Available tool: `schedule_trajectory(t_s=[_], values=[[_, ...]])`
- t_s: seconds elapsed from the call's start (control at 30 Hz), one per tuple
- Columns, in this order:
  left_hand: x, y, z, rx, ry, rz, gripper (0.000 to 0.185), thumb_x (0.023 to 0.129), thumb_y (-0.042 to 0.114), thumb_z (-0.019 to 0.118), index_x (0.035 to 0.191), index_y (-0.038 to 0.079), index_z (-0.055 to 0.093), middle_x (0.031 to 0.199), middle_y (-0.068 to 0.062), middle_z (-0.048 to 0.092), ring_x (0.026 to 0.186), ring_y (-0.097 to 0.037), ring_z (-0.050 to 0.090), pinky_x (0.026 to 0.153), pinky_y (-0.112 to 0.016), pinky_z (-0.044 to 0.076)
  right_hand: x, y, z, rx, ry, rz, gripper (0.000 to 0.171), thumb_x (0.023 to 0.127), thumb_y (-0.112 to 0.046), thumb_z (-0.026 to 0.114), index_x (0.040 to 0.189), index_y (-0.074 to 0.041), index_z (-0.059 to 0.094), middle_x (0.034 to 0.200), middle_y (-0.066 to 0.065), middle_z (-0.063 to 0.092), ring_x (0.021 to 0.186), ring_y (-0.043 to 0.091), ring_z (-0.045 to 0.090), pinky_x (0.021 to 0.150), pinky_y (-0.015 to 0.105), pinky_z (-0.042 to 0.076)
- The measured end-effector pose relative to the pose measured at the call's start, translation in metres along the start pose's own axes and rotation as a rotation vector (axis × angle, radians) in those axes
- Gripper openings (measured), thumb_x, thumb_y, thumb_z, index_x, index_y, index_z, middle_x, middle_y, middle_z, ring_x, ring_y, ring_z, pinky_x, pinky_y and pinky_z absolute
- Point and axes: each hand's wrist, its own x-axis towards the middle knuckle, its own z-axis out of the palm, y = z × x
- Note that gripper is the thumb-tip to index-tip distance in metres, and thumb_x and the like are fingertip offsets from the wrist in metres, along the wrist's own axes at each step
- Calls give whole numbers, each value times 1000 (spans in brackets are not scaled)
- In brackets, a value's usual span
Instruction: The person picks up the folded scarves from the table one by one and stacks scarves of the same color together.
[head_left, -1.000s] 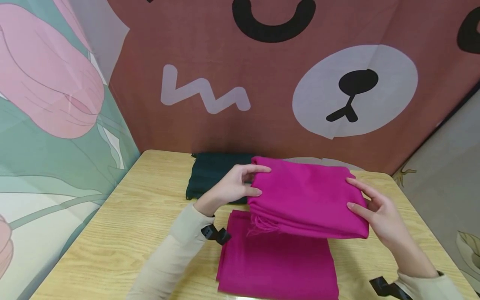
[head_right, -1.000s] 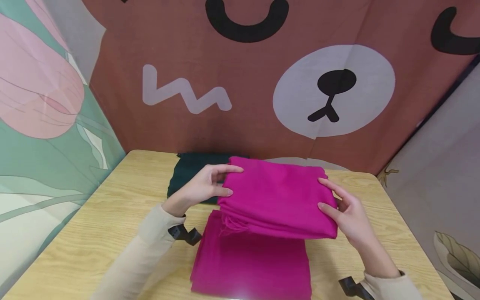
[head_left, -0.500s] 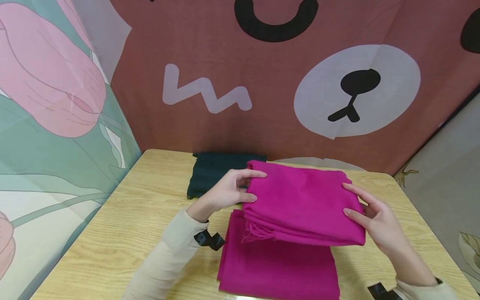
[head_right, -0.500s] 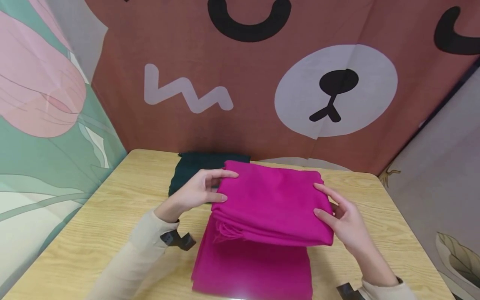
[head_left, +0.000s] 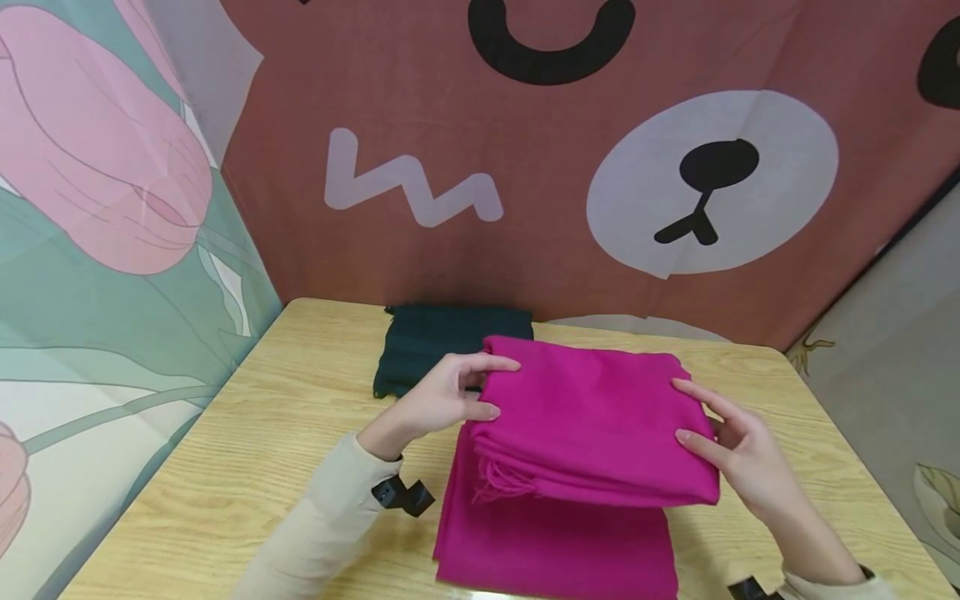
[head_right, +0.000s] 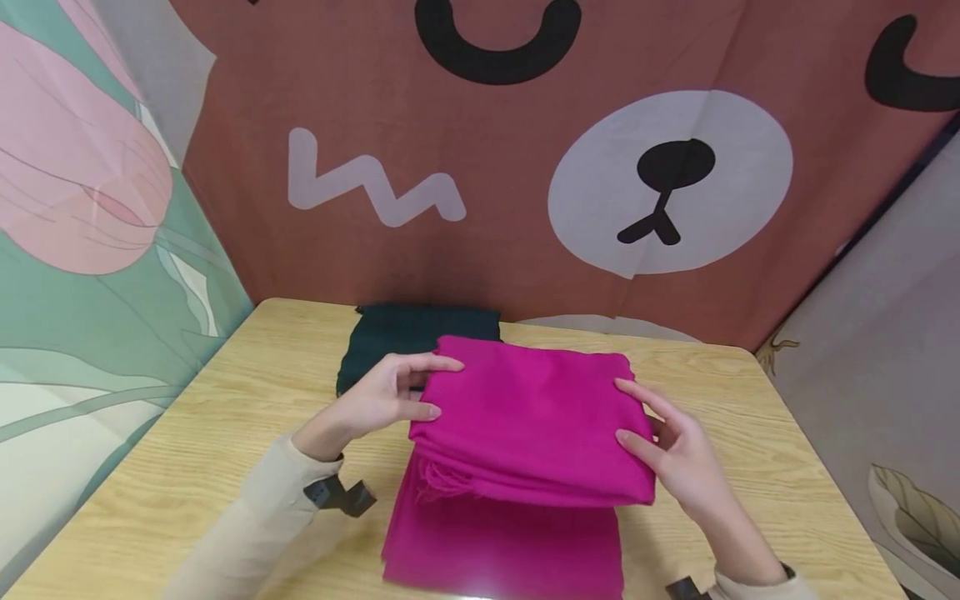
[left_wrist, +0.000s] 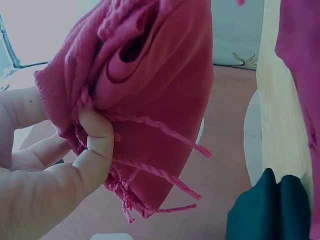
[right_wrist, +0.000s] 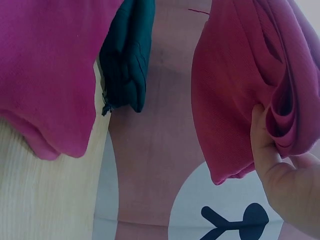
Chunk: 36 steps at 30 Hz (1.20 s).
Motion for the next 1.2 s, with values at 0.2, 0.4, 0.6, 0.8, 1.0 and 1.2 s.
schedule_trajectory(t_s=[0.2,0.4,0.6,0.8,1.0,1.2], values=[[-6,-7,-2,1,-5,6,52,77,-12,62,127,-2,50,114,-18,53,97,-24,57,78,-36,50,-2,2,5,-39,-11,10,55,85,14,52,136,-1,39,125,-5,47,88,11,62,58,32,53],[-12,-11,-5,-11,-17,3,52,76,-14,62,126,-3,49,115,-19,53,98,-25,57,78,-37,50,-5,5,11,-67,-18,21,55,85,12,53,136,-3,40,128,-7,44,91,10,60,60,32,53],[-17,-18,-7,-50,-32,-36,54,76,-12,63,127,-3,49,115,-19,54,99,-25,57,78,-39,50,-10,9,16,-132,-45,51,54,85,8,55,136,-3,39,131,-4,40,94,10,60,63,35,53],[-21,-28,-6,-31,-82,2,53,76,-10,64,126,-6,49,116,-18,52,97,-24,56,76,-39,51,-17,13,15,-159,-76,74,54,86,5,56,137,-3,39,134,-3,38,95,12,60,64,37,53],[-26,-35,-6,-17,-135,21,51,77,-9,63,126,-7,48,103,-14,49,90,-19,53,71,-31,52,-24,16,16,-165,-71,103,55,86,3,57,137,-6,39,136,-5,38,94,12,60,65,36,53],[-31,-39,-5,46,-131,8,50,77,-7,64,125,-6,51,87,-13,42,79,-17,47,61,-22,46,-27,22,17,-146,-90,119,53,86,2,57,136,-5,41,135,-3,40,96,13,60,66,37,53]])
